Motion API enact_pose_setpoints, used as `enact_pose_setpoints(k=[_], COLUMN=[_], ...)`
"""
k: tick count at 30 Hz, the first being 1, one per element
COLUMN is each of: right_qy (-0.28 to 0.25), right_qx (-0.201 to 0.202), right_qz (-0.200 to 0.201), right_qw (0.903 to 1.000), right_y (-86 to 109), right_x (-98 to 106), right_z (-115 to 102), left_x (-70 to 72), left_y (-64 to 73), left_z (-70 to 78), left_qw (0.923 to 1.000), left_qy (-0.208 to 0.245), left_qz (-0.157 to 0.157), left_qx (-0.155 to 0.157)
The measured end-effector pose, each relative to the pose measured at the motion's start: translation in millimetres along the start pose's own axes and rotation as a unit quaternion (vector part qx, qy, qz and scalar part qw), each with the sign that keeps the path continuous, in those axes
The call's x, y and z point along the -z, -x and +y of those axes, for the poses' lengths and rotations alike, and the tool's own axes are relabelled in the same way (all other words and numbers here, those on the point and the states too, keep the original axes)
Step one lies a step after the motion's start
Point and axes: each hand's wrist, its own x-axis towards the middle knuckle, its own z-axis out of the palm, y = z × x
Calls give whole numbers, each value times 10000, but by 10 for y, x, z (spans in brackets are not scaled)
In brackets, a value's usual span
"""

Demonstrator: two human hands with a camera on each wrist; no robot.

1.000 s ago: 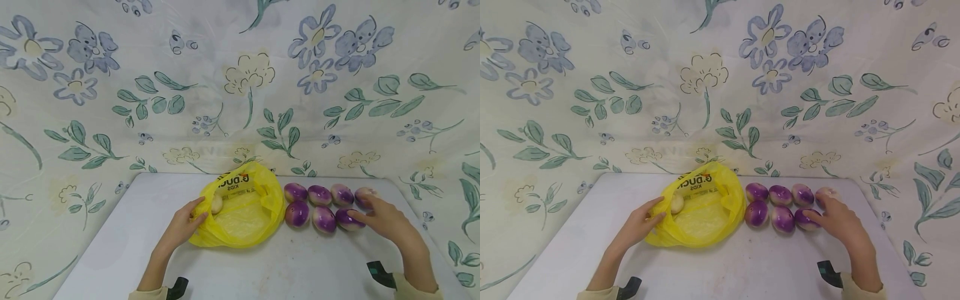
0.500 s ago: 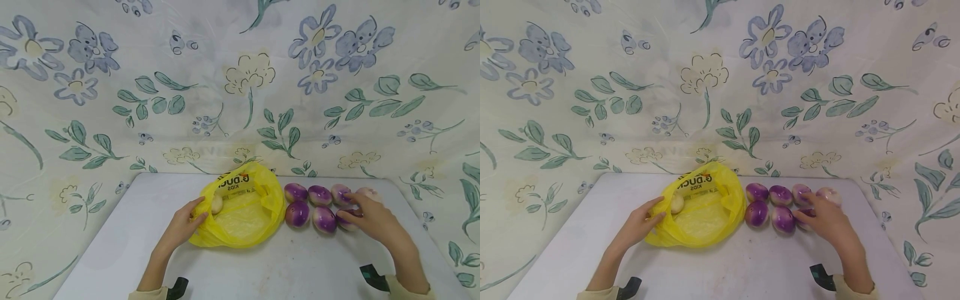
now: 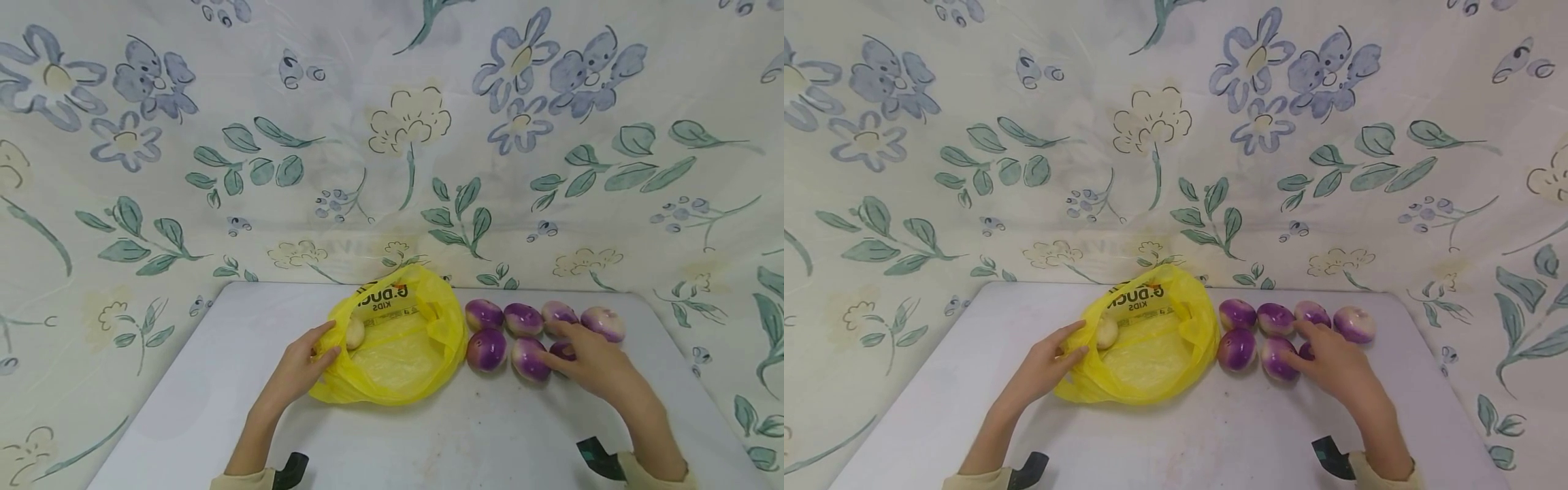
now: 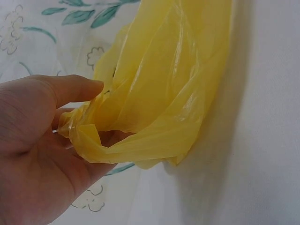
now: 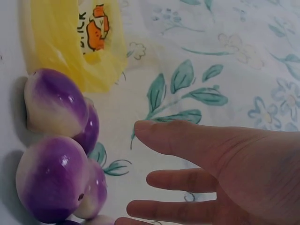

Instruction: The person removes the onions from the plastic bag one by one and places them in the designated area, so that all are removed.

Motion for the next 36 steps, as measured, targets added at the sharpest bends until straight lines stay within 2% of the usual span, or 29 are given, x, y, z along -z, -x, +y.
enact_pose_setpoints(k=[16,29,36], right_qy=[-74,311,367], right_qx=[244,280,442], right_qz=[-116,-4,166], right_qw=[9996,9991,9982], right_y=[-40,-26,-11], right_x=[-116,-155,-195], right_z=[-130,-238,-261], left_x=[2,-12,-1], left_y=[-3,-5,-1], left_z=[-2,-2,9], left_qw=[10000,10000,10000], left_qy=[-4,-16,-22], left_qz=[-35,-28,-36], left_qx=[78,70,52])
